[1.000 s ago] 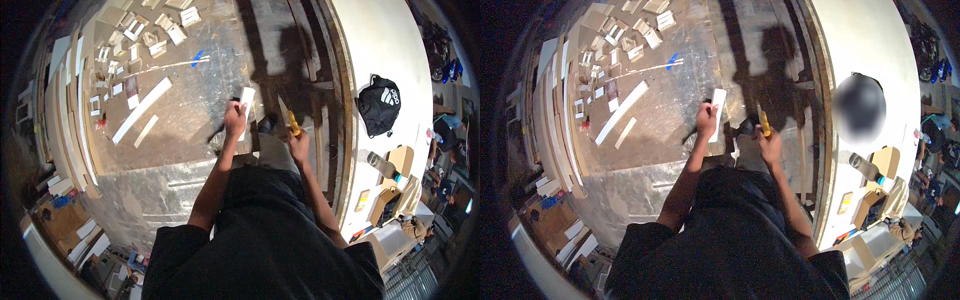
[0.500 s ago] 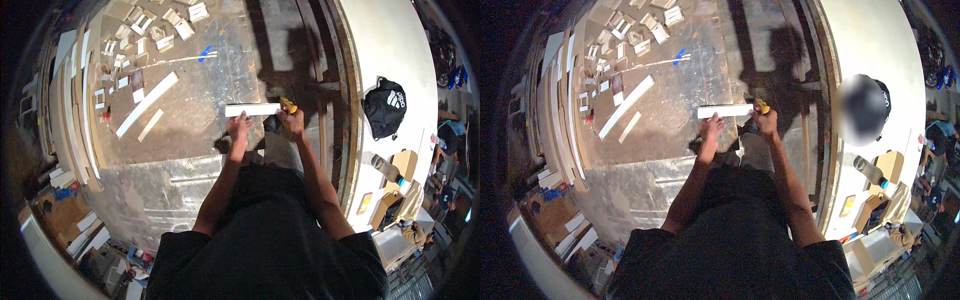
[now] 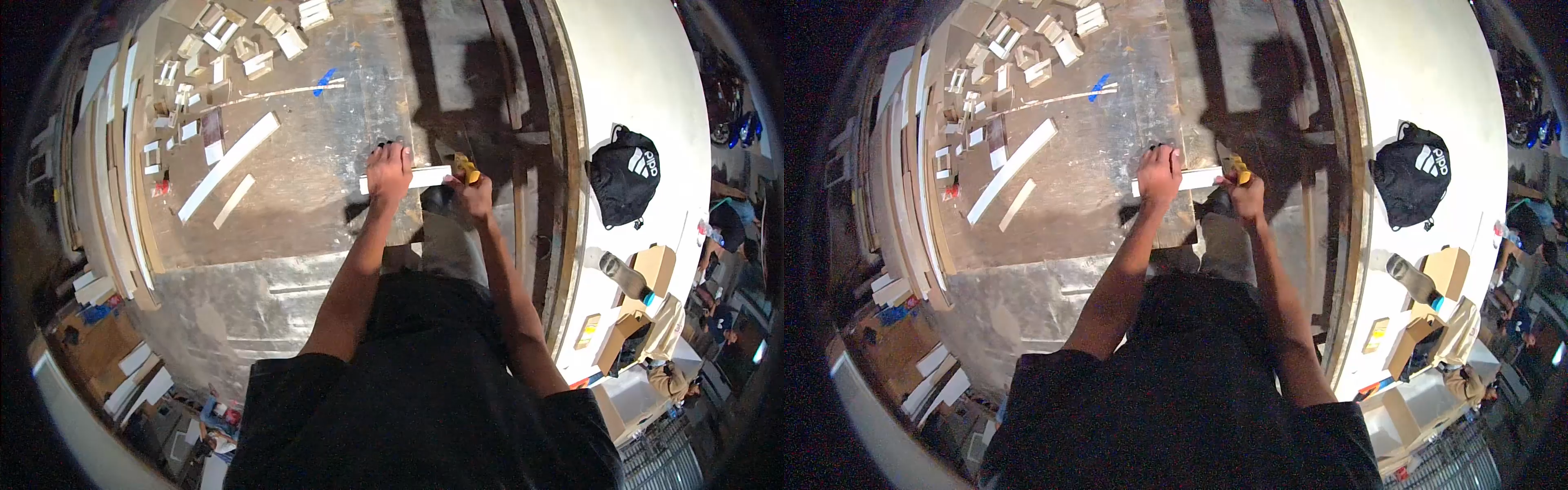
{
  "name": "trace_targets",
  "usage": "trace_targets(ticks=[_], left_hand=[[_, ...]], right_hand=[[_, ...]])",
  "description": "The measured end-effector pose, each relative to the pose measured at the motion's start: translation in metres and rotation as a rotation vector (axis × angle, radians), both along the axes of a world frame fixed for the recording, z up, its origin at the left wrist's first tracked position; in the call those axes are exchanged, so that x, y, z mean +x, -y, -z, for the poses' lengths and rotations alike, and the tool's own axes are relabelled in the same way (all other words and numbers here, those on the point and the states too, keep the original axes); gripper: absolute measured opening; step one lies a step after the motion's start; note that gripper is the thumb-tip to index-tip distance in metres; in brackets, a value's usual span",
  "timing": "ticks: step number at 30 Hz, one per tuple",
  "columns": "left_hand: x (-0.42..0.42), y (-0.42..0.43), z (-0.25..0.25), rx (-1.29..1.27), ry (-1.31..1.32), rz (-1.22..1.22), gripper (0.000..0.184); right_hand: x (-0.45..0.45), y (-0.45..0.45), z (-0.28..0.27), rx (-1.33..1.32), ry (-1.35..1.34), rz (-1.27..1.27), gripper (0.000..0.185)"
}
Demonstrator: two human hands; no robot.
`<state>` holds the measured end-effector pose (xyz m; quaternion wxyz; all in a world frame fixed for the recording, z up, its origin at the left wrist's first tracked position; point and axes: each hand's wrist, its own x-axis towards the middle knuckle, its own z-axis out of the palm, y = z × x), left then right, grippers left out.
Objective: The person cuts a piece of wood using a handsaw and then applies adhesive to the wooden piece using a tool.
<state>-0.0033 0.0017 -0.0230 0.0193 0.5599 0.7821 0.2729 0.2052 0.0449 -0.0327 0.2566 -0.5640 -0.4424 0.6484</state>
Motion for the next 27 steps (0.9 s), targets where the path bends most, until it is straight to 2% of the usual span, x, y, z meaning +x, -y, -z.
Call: trace_targets(ticks=[1,5,7,8,10,14,15,19,21,23,26,27], left_hand=[[0.002,0.003,0.001,-0.097,0.046,-0.005,0.016],[-0.005,0.006,-0.005,-0.162,0.15,0.039,0.024],[-0.009,0.013,-0.017,-0.113,0.19,0.266,0.04],[-0.01,0.017,-0.023,-0.113,0.187,0.264,0.04],[-0.01,0.027,-0.031,-0.211,0.263,0.334,0.045],[-0.002,0.045,-0.026,-0.264,0.267,0.218,0.046],[0.001,0.045,-0.031,-0.287,0.341,0.174,0.042],[0.005,0.043,-0.046,-0.208,0.384,0.138,0.04],[0.004,0.042,-0.05,-0.09,0.342,0.131,0.038],[0.003,0.04,-0.052,-0.124,0.379,0.074,0.037],[0.001,0.035,-0.055,-0.151,0.385,-0.022,0.038],[0.001,0.034,-0.049,-0.164,0.489,-0.096,0.04]], right_hand=[[-0.001,0.0,0.003,0.012,0.033,-0.003,0.025],[-0.001,-0.004,-0.005,-0.009,0.052,-0.008,0.026],[-0.001,-0.004,-0.004,-0.067,0.035,-0.014,0.028],[-0.002,-0.004,-0.003,-0.067,0.033,-0.016,0.028],[-0.008,-0.004,-0.003,0.037,-0.156,0.101,0.03],[-0.018,-0.009,-0.017,-0.009,-0.068,0.012,0.029],[-0.02,-0.009,-0.016,-0.014,-0.078,0.01,0.028],[-0.021,-0.013,-0.013,-0.054,-0.172,0.012,0.028],[-0.021,-0.011,-0.014,-0.057,-0.165,0.018,0.029],[-0.02,-0.01,-0.017,-0.062,-0.16,0.022,0.03],[-0.014,-0.009,-0.014,-0.009,-0.019,-0.006,0.036],[-0.011,-0.005,-0.015,0.029,0.001,-0.033,0.037]])
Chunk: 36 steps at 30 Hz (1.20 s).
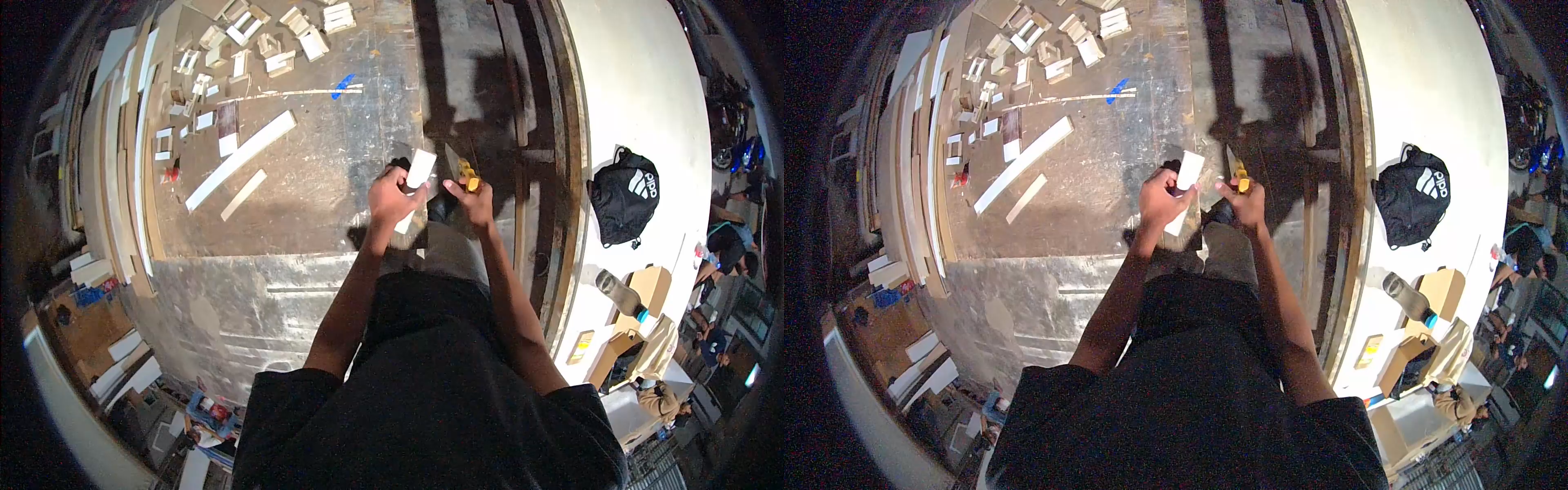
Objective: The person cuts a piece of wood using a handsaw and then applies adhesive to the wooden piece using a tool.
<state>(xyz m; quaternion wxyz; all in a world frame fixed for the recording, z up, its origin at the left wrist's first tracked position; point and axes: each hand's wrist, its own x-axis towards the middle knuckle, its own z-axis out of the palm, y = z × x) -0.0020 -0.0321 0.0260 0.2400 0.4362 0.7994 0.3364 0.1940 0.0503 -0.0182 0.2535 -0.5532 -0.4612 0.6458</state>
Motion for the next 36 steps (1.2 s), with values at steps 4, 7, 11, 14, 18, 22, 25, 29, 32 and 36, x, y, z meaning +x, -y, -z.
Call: trace_targets(ticks=[4,7,11,14,18,22,25,29,32,36], left_hand=[[0.009,-0.001,0.023,0.04,0.092,-0.186,0.045],[0.02,-0.003,0.041,0.065,0.202,-0.349,0.05],[0.027,0.001,0.065,-0.162,0.433,-0.658,0.056],[0.03,0.004,0.063,-0.193,0.469,-0.734,0.053],[0.016,0.001,0.003,-0.399,0.281,-0.587,0.055],[-0.013,-0.007,0.002,-0.221,-0.112,-0.515,0.042],[-0.013,-0.037,0.012,0.068,-0.359,-0.302,0.025],[-0.005,-0.052,0.04,-0.03,-0.413,0.106,0.019],[-0.005,-0.051,0.046,-0.013,-0.412,0.093,0.027],[-0.001,-0.043,0.052,0.017,-0.346,0.033,0.04]], right_hand=[[0.005,0.014,-0.008,-0.041,-0.035,-0.097,0.041],[0.005,0.024,-0.032,-0.06,-0.124,-0.159,0.036],[0.015,0.03,-0.009,-0.001,0.1,-0.266,0.03],[0.018,0.029,-0.011,0.075,0.064,-0.264,0.028],[0.029,0.009,-0.007,0.093,0.158,-0.339,0.028],[0.055,-0.028,0.027,-0.118,-0.261,-0.368,0.036],[0.05,-0.056,0.032,-0.048,-0.326,-0.487,0.038],[0.033,-0.081,0.01,0.149,0.404,-0.783,0.039],[0.038,-0.083,0.017,0.263,0.377,-0.826,0.036],[0.069,-0.092,0.1,0.414,0.227,-0.723,0.033]])
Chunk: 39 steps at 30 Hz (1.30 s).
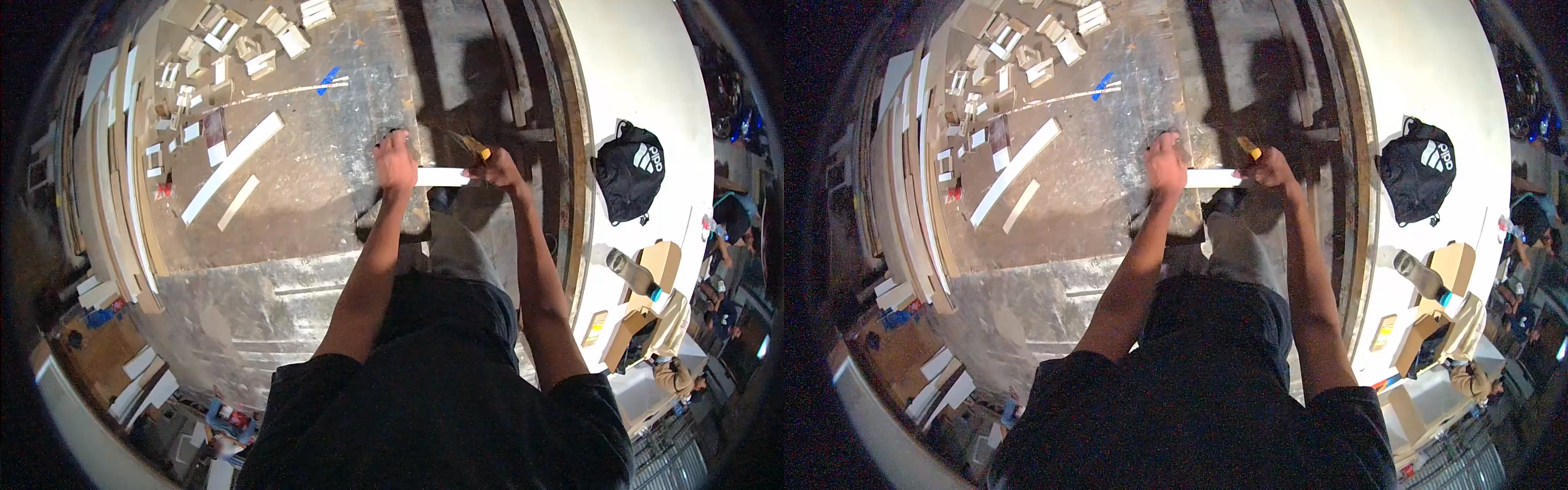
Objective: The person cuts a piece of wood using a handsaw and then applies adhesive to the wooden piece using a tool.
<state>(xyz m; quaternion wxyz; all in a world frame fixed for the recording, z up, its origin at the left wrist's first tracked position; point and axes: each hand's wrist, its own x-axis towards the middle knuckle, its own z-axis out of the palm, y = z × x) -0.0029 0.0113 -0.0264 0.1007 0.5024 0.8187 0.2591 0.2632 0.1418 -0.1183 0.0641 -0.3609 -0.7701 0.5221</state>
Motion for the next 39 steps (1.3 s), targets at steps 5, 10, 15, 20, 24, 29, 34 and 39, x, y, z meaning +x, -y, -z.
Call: trace_targets(ticks=[5,10,15,20,24,29,34,39], left_hand=[[0.007,0.002,0.008,0.037,-0.005,-0.065,0.051],[0.005,0.0,-0.005,-0.043,0.066,-0.079,0.06],[0.004,-0.005,-0.006,-0.18,-0.145,-0.059,0.061],[-0.011,-0.005,0.005,-0.166,-0.126,-0.004,0.045],[-0.018,-0.014,-0.005,-0.355,-0.132,0.032,0.035],[-0.019,-0.01,0.005,-0.245,-0.181,0.055,0.032],[-0.01,-0.01,0.002,-0.171,-0.221,0.01,0.029],[-0.006,-0.008,0.005,-0.119,-0.188,-0.049,0.02]], right_hand=[[0.005,0.004,-0.003,0.102,-0.115,0.065,0.034],[0.018,0.011,0.048,0.0,-0.278,0.142,0.042],[-0.007,0.022,-0.02,-0.315,-0.207,0.224,0.065],[-0.018,0.022,-0.039,-0.106,0.056,0.212,0.046],[-0.03,0.022,-0.069,-0.14,0.143,0.243,0.043],[-0.037,0.023,-0.089,-0.065,0.122,0.27,0.043],[-0.03,0.024,-0.058,-0.073,-0.062,0.292,0.039],[-0.025,0.022,-0.063,-0.098,0.101,0.338,0.05]])
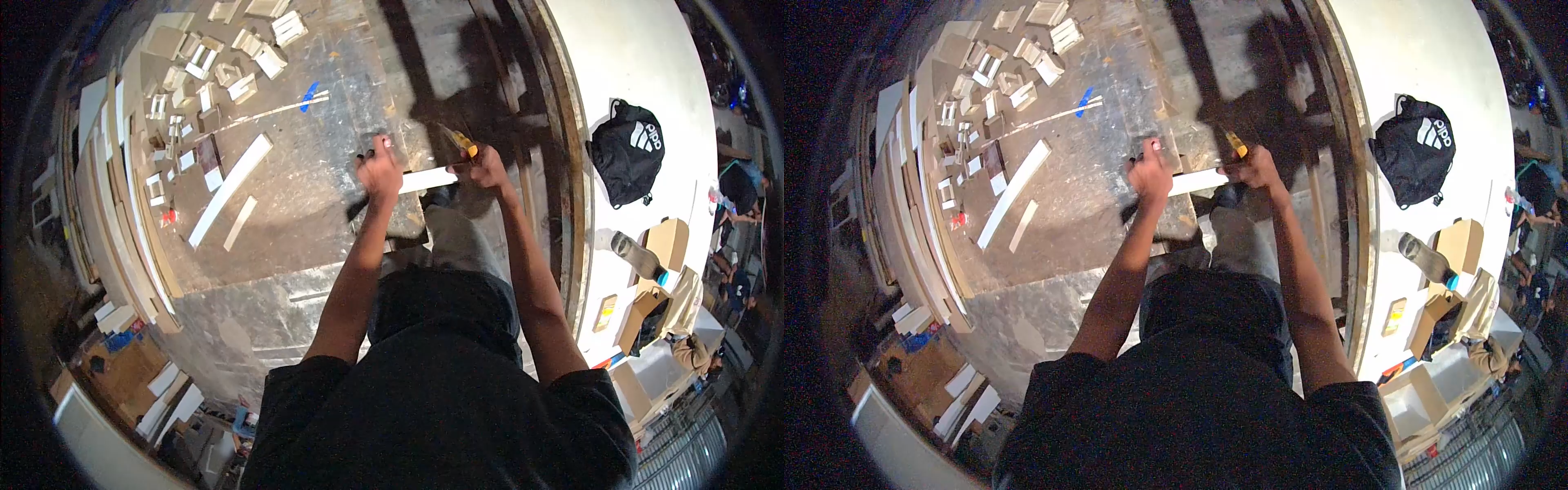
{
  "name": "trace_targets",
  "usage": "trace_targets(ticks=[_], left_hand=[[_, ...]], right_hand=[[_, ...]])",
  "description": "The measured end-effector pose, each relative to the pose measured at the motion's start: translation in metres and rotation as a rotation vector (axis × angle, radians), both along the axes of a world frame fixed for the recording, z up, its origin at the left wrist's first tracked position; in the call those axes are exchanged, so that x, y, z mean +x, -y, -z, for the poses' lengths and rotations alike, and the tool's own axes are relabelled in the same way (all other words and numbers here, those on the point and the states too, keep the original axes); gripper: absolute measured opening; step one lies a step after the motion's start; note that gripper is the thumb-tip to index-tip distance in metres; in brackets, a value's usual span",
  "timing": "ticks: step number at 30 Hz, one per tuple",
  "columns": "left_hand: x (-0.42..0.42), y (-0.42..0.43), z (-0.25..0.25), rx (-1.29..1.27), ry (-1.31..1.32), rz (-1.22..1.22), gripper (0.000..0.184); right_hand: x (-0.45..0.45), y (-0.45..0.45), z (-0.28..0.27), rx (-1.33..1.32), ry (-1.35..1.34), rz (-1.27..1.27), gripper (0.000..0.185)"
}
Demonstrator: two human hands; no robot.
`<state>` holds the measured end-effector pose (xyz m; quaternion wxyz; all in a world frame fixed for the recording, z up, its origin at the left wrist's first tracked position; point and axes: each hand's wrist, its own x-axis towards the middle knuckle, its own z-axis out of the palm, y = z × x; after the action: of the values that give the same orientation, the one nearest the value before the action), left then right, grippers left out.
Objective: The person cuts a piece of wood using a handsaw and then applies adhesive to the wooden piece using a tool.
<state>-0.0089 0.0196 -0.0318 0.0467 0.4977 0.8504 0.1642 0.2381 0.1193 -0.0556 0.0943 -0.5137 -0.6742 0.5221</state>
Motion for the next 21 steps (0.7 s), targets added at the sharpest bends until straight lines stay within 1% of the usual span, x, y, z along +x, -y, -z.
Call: trace_targets(ticks=[1,2,3,6,8,9,11,12,13,14,15,16,18,19,21], left_hand=[[0.001,-0.001,-0.002,-0.001,0.001,0.001,0.02],[0.002,-0.002,-0.004,0.066,0.016,-0.008,0.018],[0.003,-0.002,-0.006,0.131,0.029,-0.017,0.017],[0.004,-0.003,-0.008,0.078,0.006,-0.03,0.018],[0.001,-0.002,-0.008,0.089,0.025,-0.027,0.018],[0.001,-0.002,-0.01,0.104,0.049,-0.025,0.019],[0.003,-0.003,-0.014,0.103,0.104,-0.047,0.02],[0.001,-0.004,-0.016,0.106,0.154,-0.073,0.021],[0.0,-0.004,-0.013,0.101,0.154,-0.067,0.021],[-0.001,-0.003,-0.007,0.17,0.158,-0.089,0.022],[-0.001,-0.002,-0.004,0.24,0.163,-0.109,0.023],[-0.002,-0.001,-0.003,0.239,0.166,-0.096,0.023],[-0.003,-0.001,-0.002,0.215,0.235,-0.167,0.024],[-0.004,-0.001,-0.002,0.284,0.149,-0.136,0.022],[-0.006,0.001,-0.004,0.254,0.21,-0.141,0.022]], right_hand=[[0.002,0.0,0.01,0.071,-0.062,-0.047,0.042],[0.004,0.001,0.02,0.141,-0.126,-0.095,0.036],[0.005,0.002,0.019,0.137,-0.129,-0.095,0.036],[0.003,-0.002,-0.009,0.254,-0.135,0.014,0.035],[0.005,-0.002,-0.05,0.055,-0.104,0.292,0.032],[0.008,0.0,-0.055,0.052,-0.103,0.296,0.032],[0.02,0.007,-0.067,-0.007,-0.289,0.559,0.036],[0.019,0.012,-0.093,-0.01,-0.288,0.564,0.036],[0.013,0.02,-0.135,-0.107,-0.389,0.648,0.03],[0.01,0.029,-0.165,-0.205,-0.489,0.732,0.028],[0.011,0.039,-0.177,-0.204,-0.489,0.743,0.028],[0.012,0.047,-0.187,-0.198,-0.528,0.753,0.029],[0.009,0.066,-0.209,-0.208,-0.592,0.778,0.03],[0.003,0.081,-0.221,-0.219,-0.569,0.788,0.03],[-0.009,0.113,-0.231,-0.22,-0.526,0.775,0.029]])
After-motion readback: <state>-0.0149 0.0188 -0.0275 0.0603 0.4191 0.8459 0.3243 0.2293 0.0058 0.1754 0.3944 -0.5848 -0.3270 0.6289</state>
